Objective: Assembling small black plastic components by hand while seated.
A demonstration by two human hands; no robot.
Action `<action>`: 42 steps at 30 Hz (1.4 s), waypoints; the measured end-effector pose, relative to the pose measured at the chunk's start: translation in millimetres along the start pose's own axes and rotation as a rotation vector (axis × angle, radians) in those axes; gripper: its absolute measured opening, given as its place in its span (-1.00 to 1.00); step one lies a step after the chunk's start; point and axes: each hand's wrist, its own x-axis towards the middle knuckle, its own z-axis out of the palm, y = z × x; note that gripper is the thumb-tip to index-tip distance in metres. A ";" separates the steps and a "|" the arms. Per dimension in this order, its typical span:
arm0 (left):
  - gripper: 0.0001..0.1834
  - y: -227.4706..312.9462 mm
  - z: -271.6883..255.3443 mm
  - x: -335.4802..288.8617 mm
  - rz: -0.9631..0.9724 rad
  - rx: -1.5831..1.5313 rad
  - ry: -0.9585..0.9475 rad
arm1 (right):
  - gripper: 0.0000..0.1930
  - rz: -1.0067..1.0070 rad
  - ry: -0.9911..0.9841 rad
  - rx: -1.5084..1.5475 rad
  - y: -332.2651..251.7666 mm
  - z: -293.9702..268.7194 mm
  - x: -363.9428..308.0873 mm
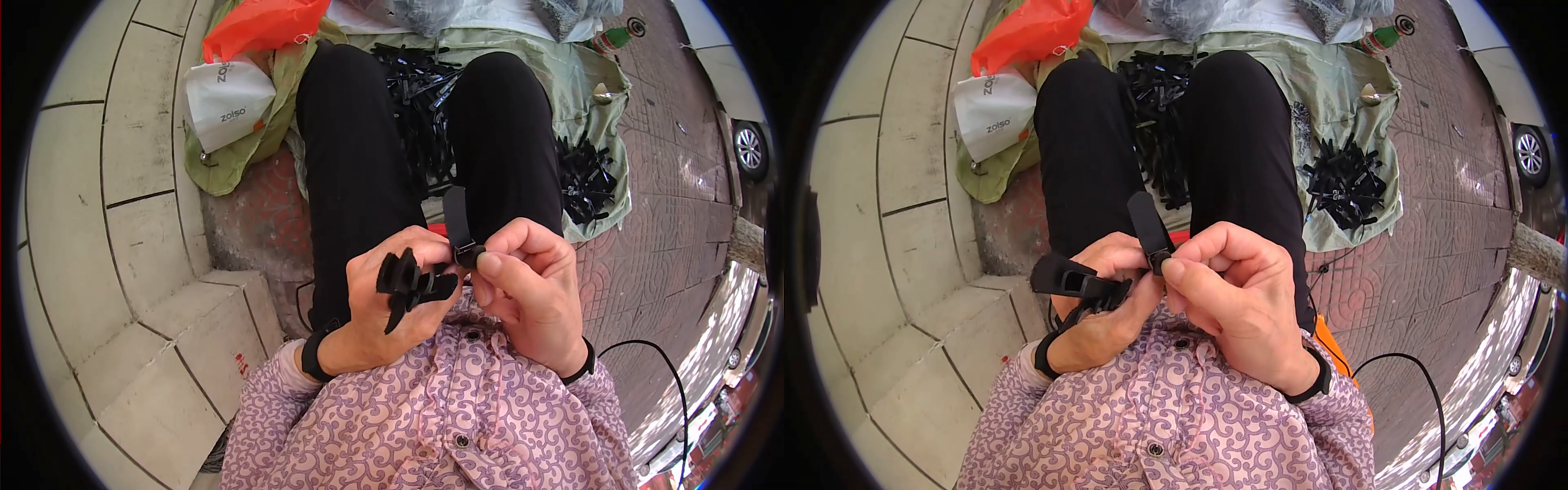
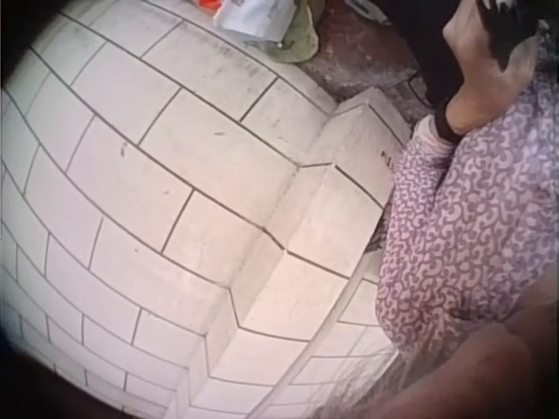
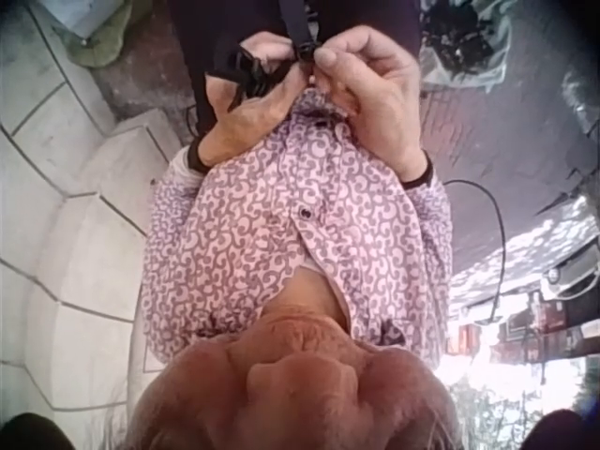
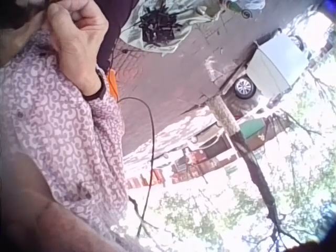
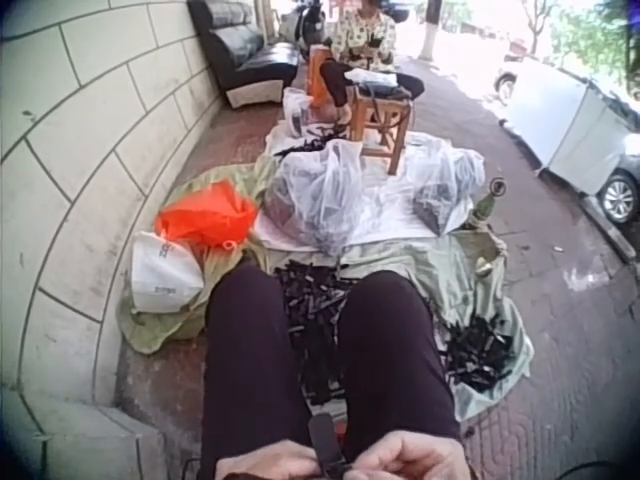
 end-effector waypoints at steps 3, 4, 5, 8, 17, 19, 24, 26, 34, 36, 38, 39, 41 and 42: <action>-0.74 5.1 -3.6 0.1 -0.004 0.051 -0.016 | -0.97 0.103 -0.026 0.063 -0.7 -3.0 1.3; -0.75 5.9 -4.4 0.3 0.000 0.082 -0.024 | -0.96 0.146 -0.034 0.095 -0.6 -3.6 1.6; -0.75 5.4 -4.0 0.0 0.000 0.082 -0.024 | -0.96 0.145 -0.035 0.095 -1.3 -4.0 2.3; -0.75 4.8 -3.4 -0.7 0.065 0.132 -0.002 | -0.95 0.232 -0.054 0.130 -3.2 -5.2 4.7; -0.74 5.3 -5.7 1.0 0.134 0.204 -0.014 | -0.95 0.341 -0.016 0.181 -3.2 -10.2 8.7; -0.75 1.2 -5.9 2.1 0.188 0.169 -0.029 | -0.95 0.300 -0.007 0.129 -4.5 -9.2 8.2; -0.77 7.8 -10.3 -0.6 0.085 0.198 -0.122 | -0.93 0.201 0.004 0.044 -2.2 -8.9 9.9; -0.77 8.1 -10.3 -1.6 0.075 0.196 -0.126 | -0.91 0.142 0.015 0.009 0.8 -6.1 10.1; -0.71 -6.5 4.2 -6.7 -0.084 -0.138 -0.017 | -0.82 0.005 -0.066 -0.037 6.9 -11.3 12.0; -0.71 -7.7 5.0 -6.1 -0.069 -0.182 0.030 | -0.83 0.008 -0.066 -0.038 7.6 -12.1 13.7; -0.71 -7.5 -1.4 -3.6 -0.004 -0.032 -0.046 | -0.83 0.012 -0.067 -0.037 8.2 -12.6 14.7; -0.71 -6.9 -4.0 -3.3 -0.005 -0.031 -0.046 | -0.82 0.026 -0.067 -0.053 8.2 -12.7 14.8; -0.71 -3.9 -7.4 -2.3 -0.024 -0.004 -0.132 | -0.81 0.039 -0.065 -0.069 8.2 -11.8 13.7; -0.71 -2.7 -7.6 -0.8 -0.023 -0.005 -0.133 | -0.82 0.025 -0.053 -0.078 8.3 -10.2 12.2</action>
